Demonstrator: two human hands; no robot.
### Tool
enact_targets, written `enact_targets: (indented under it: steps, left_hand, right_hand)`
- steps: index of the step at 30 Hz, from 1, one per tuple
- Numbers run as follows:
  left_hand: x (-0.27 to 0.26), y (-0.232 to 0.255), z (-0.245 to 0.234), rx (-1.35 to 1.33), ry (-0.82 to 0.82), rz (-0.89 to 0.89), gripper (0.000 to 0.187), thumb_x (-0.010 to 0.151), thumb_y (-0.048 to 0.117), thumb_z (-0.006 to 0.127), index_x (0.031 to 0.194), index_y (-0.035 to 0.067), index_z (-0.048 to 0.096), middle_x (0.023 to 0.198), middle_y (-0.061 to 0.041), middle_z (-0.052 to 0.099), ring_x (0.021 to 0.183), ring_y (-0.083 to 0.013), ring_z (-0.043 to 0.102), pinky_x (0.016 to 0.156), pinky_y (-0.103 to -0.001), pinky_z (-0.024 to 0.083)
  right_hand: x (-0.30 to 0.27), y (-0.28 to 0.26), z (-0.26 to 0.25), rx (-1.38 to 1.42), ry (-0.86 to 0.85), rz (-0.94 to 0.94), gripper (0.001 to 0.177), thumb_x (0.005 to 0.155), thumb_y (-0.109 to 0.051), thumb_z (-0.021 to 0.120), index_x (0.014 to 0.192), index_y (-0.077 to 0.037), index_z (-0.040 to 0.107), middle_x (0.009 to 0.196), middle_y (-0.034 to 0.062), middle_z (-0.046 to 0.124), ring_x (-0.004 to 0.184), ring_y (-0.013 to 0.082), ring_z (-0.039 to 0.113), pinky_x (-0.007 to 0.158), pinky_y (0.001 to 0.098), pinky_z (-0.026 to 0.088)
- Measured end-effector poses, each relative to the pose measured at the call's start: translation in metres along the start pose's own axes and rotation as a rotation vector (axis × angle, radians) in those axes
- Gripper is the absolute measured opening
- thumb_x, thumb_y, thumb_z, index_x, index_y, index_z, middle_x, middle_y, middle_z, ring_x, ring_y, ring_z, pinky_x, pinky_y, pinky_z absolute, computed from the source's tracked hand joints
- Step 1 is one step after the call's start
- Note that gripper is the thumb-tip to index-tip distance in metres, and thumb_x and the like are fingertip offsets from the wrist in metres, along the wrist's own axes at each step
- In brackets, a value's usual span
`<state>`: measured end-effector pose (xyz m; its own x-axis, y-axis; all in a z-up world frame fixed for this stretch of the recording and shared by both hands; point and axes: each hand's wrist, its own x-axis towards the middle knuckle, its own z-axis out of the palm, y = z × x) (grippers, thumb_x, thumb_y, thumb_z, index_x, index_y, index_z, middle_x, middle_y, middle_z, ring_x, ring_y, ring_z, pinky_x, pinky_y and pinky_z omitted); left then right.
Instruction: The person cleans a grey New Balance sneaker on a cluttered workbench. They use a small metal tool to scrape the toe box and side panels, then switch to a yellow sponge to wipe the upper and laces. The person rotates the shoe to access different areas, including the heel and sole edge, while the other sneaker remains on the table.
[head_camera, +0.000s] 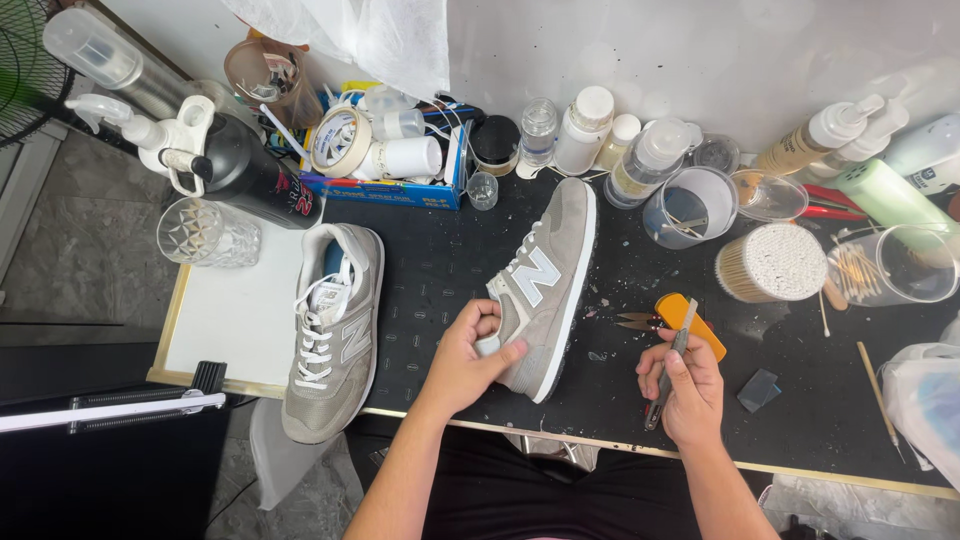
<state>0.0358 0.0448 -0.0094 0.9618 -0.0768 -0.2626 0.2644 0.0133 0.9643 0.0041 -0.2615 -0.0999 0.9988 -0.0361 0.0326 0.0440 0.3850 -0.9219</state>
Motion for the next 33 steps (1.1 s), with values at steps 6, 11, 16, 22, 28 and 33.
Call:
enact_targets:
  steps: [6,11,16,22,28,33]
  left_hand:
    - [-0.003,-0.016,0.027,-0.185,0.103,-0.050,0.030,0.089,0.008,0.074,0.114,0.003,0.058,0.096,-0.007,0.076,0.086,-0.0099,0.069,0.076,-0.028,0.056]
    - [-0.024,-0.075,0.091,-0.498,0.203,0.100,0.019,0.106,0.006,0.062,0.122,0.003,0.051,0.103,-0.004,0.063,0.091,-0.0079,0.054,0.084,-0.023,0.045]
    - [-0.058,-0.072,0.133,-0.656,0.032,0.012,0.034,0.098,0.001,0.060,0.125,0.007,0.042,0.114,-0.005,0.057,0.100,-0.0082,0.055,0.090,-0.023,0.047]
    - [-0.074,-0.021,0.116,-0.039,-0.136,-0.131,0.049,0.089,0.011,0.069,0.130,0.005,0.043,0.119,-0.006,0.055,0.102,-0.0125,0.058,0.072,-0.031,0.053]
    - [-0.067,0.048,0.081,1.049,-0.395,-0.035,0.041,0.091,0.032,0.078,0.114,0.004,0.058,0.112,-0.012,0.065,0.110,-0.0272,0.061,0.093,-0.044,0.051]
    - [-0.005,0.097,0.044,1.135,-0.263,0.751,0.071,0.059,0.022,0.090,0.122,0.011,0.061,0.130,-0.012,0.063,0.131,-0.0322,0.053,0.110,-0.051,0.037]
  right_hand:
    - [0.000,-0.002,0.004,-0.049,0.002,0.006,0.026,0.109,-0.011,0.047,0.132,0.001,0.054,0.091,0.0183,0.064,0.063,0.0131,0.055,0.060,0.0300,0.050]
    - [-0.003,-0.014,0.013,0.009,0.109,0.050,0.019,0.110,-0.012,0.047,0.124,-0.001,0.055,0.103,0.0162,0.063,0.060,0.0104,0.053,0.055,0.0265,0.048]
    - [-0.017,-0.028,0.028,-0.059,0.256,0.090,0.015,0.103,-0.008,0.053,0.118,-0.006,0.052,0.124,0.0157,0.065,0.055,0.0026,0.045,0.049,0.0197,0.042]
    - [-0.026,-0.037,0.019,-0.077,0.246,0.161,0.025,0.095,-0.005,0.062,0.119,-0.005,0.051,0.128,0.0174,0.068,0.051,0.0022,0.045,0.043,0.0195,0.040]
    - [-0.034,-0.028,0.018,-0.116,0.236,0.210,0.038,0.086,-0.002,0.071,0.119,-0.004,0.053,0.127,0.0145,0.066,0.052,0.0036,0.049,0.041,0.0201,0.039]
    - [-0.022,-0.031,0.020,-0.240,0.230,0.234,0.034,0.088,-0.007,0.073,0.118,-0.004,0.057,0.123,0.0122,0.069,0.057,0.0053,0.055,0.042,0.0200,0.042]
